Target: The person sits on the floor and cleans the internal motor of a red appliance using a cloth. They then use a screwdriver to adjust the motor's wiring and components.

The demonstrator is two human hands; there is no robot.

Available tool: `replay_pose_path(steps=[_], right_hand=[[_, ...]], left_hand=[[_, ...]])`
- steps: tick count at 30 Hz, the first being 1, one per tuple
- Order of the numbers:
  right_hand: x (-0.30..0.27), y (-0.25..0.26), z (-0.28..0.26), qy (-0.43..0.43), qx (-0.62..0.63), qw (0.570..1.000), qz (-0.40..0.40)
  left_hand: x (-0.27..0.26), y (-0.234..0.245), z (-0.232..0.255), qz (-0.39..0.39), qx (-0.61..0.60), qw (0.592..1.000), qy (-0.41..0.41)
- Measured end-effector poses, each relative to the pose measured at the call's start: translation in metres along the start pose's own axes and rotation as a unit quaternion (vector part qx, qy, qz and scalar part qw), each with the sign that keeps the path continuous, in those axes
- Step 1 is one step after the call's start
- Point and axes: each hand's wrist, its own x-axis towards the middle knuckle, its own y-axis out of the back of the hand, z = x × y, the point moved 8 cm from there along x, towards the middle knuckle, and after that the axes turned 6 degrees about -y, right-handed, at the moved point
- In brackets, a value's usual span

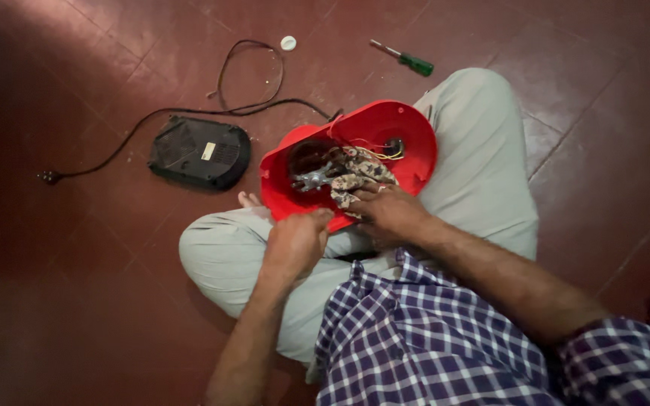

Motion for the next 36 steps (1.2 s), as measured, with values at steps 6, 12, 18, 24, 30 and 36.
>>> replay_pose_path(steps=[6, 12, 18, 24, 30, 36], right_hand=[[0.000, 0.006, -0.006, 0.027, 0.011, 0.999, 0.015], [0.001, 0.003, -0.006, -0.002, 0.008, 1.000, -0.015], [0.001, 0.001, -0.007, -0.001, -0.011, 1.000, -0.024], [0.001, -0.002, -0.004, -0.033, -0.023, 0.997, -0.065], [0.003, 0.006, -0.011, 0.010, 0.001, 1.000, -0.011], [0.002, 0.006, -0.011, 0.010, 0.001, 1.000, -0.012]], left_hand=[[-0.012, -0.009, -0.029, 0.046, -0.450, 0.853, 0.260], [-0.012, -0.003, -0.042, 0.131, -0.520, 0.822, 0.190], [-0.011, -0.008, -0.043, 0.129, -0.581, 0.784, 0.175], [-0.010, -0.003, -0.038, 0.115, -0.562, 0.795, 0.196], [-0.011, 0.004, -0.036, 0.118, -0.541, 0.814, 0.178], [-0.011, 0.006, -0.036, 0.115, -0.523, 0.829, 0.165]])
